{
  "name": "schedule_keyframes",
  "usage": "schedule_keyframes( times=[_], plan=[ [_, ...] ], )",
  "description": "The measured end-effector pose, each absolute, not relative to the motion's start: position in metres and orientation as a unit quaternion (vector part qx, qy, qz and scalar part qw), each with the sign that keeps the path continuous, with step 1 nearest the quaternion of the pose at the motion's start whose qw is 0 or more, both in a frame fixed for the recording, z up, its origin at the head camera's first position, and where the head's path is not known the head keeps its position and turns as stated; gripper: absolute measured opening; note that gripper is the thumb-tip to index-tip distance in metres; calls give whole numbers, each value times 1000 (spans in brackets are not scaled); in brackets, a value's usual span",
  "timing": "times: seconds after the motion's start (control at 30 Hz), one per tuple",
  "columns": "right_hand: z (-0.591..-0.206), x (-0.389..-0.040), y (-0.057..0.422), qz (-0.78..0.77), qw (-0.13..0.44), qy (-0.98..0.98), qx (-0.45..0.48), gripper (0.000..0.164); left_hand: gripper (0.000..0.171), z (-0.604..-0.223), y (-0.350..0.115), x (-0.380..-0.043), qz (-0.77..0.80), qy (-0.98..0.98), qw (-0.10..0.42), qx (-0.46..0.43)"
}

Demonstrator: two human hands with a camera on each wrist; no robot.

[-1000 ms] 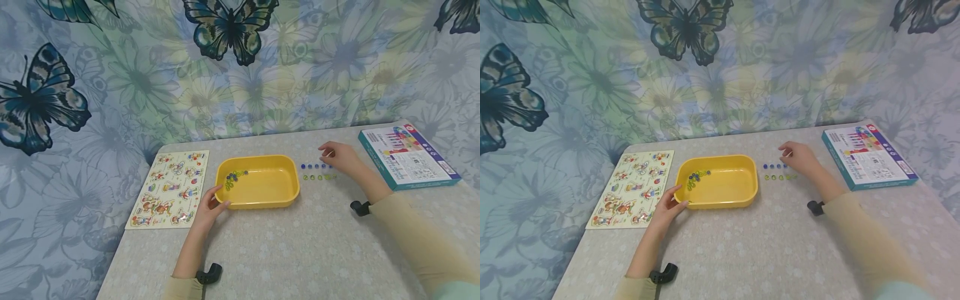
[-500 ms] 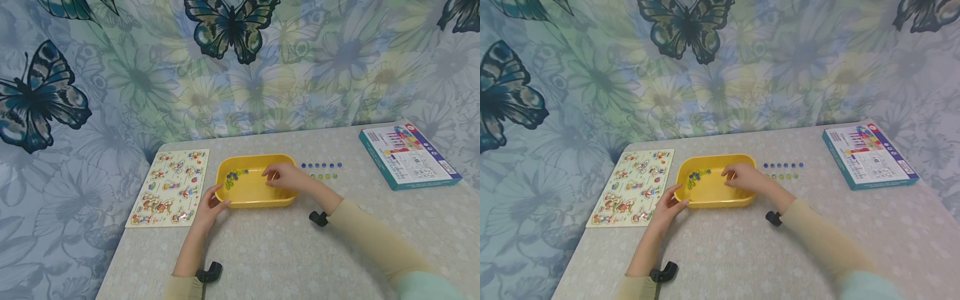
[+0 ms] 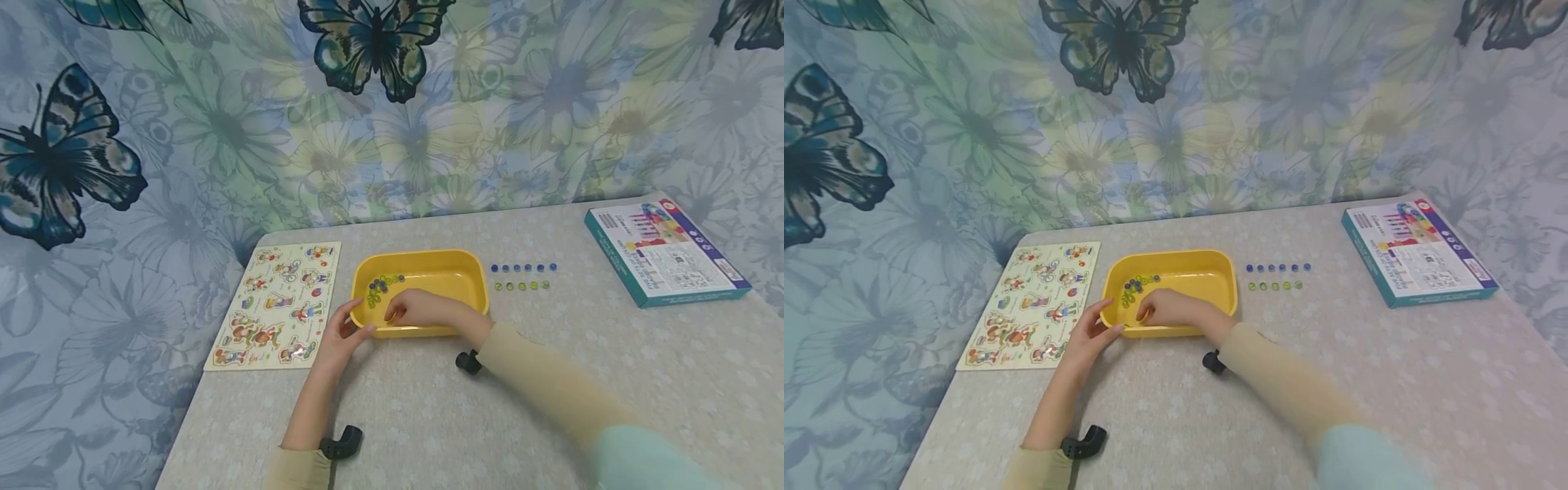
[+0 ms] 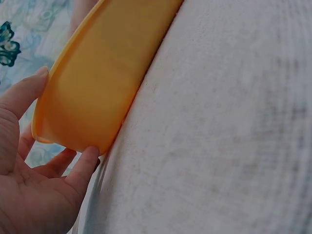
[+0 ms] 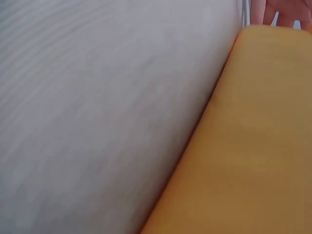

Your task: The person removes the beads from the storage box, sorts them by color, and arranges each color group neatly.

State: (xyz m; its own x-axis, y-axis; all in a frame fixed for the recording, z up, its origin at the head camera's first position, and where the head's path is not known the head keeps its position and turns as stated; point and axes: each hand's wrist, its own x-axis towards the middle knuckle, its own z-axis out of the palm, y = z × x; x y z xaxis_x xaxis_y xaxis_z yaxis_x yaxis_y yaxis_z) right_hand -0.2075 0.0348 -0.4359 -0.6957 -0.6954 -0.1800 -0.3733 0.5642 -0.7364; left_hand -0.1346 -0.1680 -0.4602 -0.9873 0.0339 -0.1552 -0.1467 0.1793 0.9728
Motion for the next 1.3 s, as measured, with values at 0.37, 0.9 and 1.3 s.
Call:
schedule_keyframes(
  times=[0.37,0.9,1.3],
  plan=[
    [-437,-210,-5,-331,234,862,-305,16,65,-458,-169,-134,640,765,72,-21],
    [-430,-209,-22,-255,188,908,-275,22,60,-438,-165,-128,642,760,96,-34],
    [-428,-210,-16,-221,147,923,-278,27,61,-461,-169,-136,639,766,72,-27]
  ],
)
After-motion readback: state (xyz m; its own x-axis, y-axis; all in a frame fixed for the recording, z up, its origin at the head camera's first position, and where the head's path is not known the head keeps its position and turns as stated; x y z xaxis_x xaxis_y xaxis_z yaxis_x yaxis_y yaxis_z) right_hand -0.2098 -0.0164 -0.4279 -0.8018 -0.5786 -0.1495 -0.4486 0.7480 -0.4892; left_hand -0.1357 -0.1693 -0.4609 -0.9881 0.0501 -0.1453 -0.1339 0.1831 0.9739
